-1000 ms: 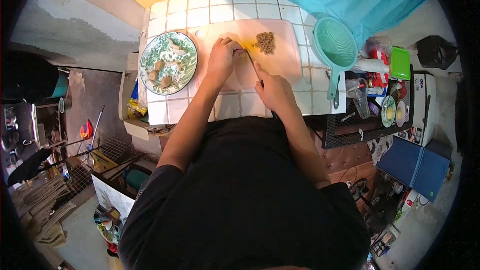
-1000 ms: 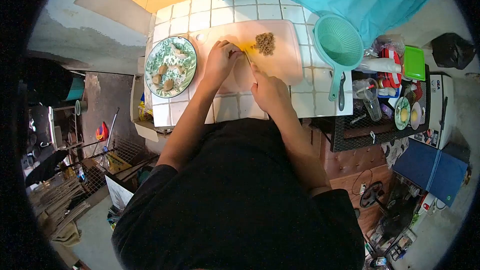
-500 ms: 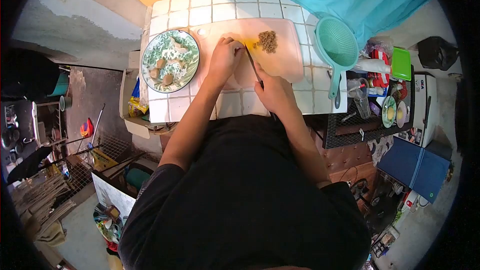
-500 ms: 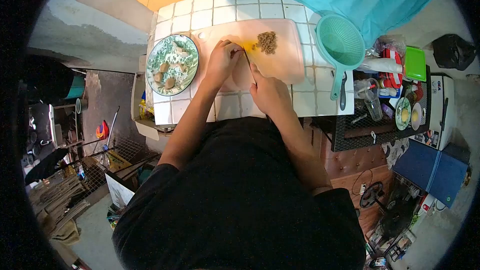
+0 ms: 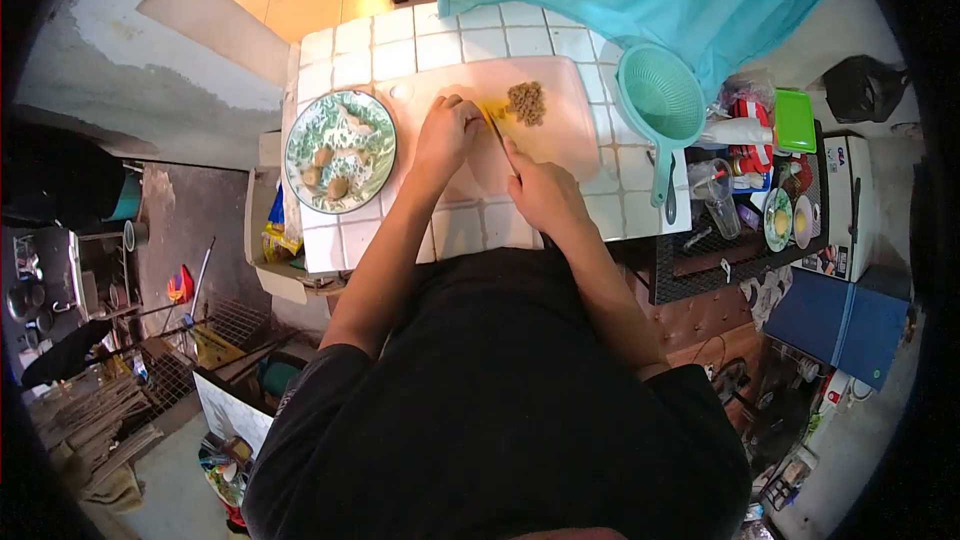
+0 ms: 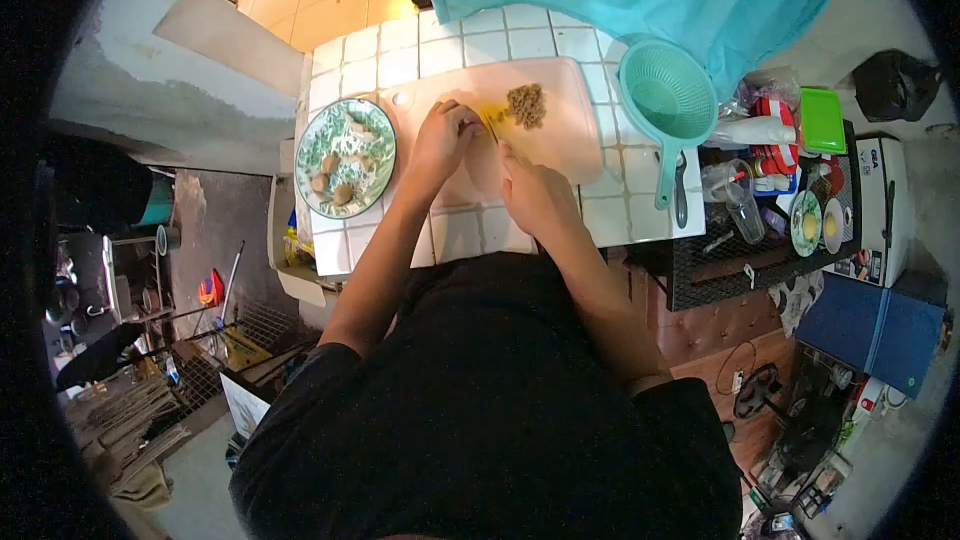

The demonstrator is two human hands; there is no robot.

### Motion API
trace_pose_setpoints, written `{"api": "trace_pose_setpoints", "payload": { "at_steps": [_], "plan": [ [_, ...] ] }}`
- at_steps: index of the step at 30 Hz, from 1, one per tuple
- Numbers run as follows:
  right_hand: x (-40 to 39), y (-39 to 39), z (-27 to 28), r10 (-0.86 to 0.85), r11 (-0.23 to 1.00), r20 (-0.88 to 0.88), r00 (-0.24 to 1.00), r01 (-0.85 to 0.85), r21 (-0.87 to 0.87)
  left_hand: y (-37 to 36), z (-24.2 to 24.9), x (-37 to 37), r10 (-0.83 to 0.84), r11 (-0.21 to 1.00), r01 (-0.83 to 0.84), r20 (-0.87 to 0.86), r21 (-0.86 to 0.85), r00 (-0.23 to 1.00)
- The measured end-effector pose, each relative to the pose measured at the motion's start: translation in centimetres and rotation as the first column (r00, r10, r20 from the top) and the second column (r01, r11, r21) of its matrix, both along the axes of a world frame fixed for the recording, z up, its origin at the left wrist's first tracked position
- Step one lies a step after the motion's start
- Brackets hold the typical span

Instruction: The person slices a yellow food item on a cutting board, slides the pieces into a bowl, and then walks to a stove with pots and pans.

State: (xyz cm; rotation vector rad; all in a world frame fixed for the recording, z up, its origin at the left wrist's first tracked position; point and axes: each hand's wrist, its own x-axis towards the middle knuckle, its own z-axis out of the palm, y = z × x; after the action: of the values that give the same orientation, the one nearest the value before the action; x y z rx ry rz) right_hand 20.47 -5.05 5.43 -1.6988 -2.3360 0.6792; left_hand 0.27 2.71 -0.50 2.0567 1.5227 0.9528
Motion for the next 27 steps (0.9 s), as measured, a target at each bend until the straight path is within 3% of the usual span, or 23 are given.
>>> {"api": "trace_pose_setpoints", "payload": {
  "at_steps": [3,8,10,13,16,18,23,27],
  "plan": [
    [1.3,0.0,1.3,-0.08,0.993,0.009,0.997,0.081,-0.081,0.9,0.9,0.3,-0.011,1.0,0.009,-0.068,-0.024,0.998],
    [2.9,-1.0,1.8,-0.159,0.987,-0.021,0.987,0.158,-0.035,1.8,-0.2,2.0,-0.056,0.996,0.062,-0.105,0.057,0.993],
    [3.3,-1.6,1.6,-0.162,0.986,-0.015,0.987,0.161,-0.03,1.5,0.6,2.0,0.047,0.999,-0.048,0.132,0.005,0.99],
    [3.0,-2.1,1.7,-0.124,0.991,-0.064,0.99,0.12,-0.058,-0.1,3.3,0.7,0.131,0.991,-0.125,0.149,-0.051,0.98],
    [2.3,-1.6,1.8,-0.093,0.986,-0.07,0.993,0.082,-0.146,-1.8,3.8,-1.4,0.177,0.979,-0.164,0.105,-0.121,0.979],
    [2.3,-0.9,0.3,-0.051,0.997,-0.092,0.994,0.045,-0.067,-2.9,3.2,-2.6,0.183,0.978,-0.17,0.101,-0.122,0.978],
    [2.3,0.7,-0.6,-0.094,0.993,-0.061,0.994,0.089,-0.072,-4.7,3.3,-3.2,0.221,0.961,-0.233,-0.096,-0.152,0.971],
    [2.1,0.6,0.8,-0.101,0.986,0.019,0.995,0.103,-0.13,-4.6,1.6,-2.3,0.229,0.957,-0.23,-0.027,-0.178,0.973]
  ]
}}
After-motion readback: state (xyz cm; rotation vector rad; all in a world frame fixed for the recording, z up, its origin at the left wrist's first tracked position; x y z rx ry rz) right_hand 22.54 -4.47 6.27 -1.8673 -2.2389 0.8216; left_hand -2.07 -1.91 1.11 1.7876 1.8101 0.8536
